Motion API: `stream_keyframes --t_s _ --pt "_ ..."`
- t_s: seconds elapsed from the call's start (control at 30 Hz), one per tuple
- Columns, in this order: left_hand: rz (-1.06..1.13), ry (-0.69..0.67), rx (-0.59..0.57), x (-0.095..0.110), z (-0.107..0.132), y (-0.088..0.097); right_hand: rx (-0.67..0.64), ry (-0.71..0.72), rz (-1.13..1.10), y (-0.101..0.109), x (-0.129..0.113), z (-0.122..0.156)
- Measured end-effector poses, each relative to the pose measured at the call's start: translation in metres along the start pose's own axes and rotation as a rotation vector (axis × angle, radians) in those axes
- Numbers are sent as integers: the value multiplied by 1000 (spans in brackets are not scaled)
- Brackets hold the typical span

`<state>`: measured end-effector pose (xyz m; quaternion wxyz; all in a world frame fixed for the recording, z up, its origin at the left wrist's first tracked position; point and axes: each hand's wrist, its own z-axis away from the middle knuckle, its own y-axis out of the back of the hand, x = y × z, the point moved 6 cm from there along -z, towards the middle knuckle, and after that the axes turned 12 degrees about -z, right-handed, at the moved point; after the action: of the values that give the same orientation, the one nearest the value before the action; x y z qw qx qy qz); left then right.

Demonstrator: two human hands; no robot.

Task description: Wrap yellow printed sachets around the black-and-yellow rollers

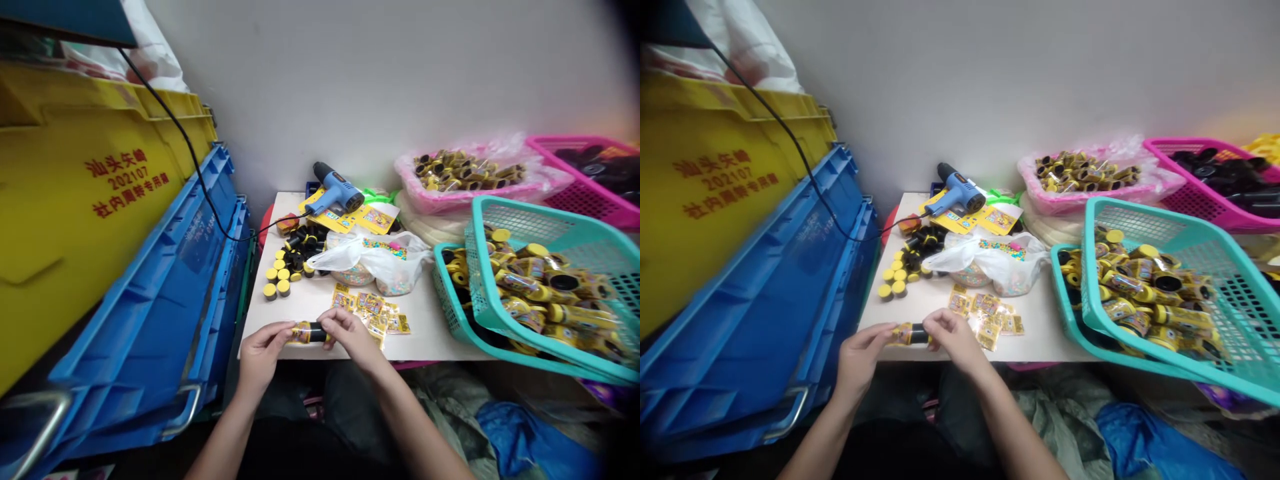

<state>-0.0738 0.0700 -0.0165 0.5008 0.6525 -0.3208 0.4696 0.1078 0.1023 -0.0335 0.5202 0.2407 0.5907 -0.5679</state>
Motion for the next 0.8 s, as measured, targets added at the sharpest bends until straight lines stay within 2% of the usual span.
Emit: stream_keyframes --t_s 0.13,0.27,0.4,0.5,0.6,0.7,0.8 --pt "0 57 -72 -1 -3 -6 43 16 -67 1 2 4" --pt "93 192 -276 -13 -9 -23 111 6 -86 5 5 4" --pt "151 313 -401 -27 -8 -38 100 33 -75 7 12 7" --pt "181 323 -425 -28 -3 -44 7 -12 -171 5 19 12" --pt "209 300 -448 -18 7 -48 -73 -71 -285 0 27 15" --pt "253 282 -382 -5 17 -49 -127 -80 -428 -9 36 17" --pt "265 279 -325 4 25 -49 -145 -24 -524 -15 41 19"
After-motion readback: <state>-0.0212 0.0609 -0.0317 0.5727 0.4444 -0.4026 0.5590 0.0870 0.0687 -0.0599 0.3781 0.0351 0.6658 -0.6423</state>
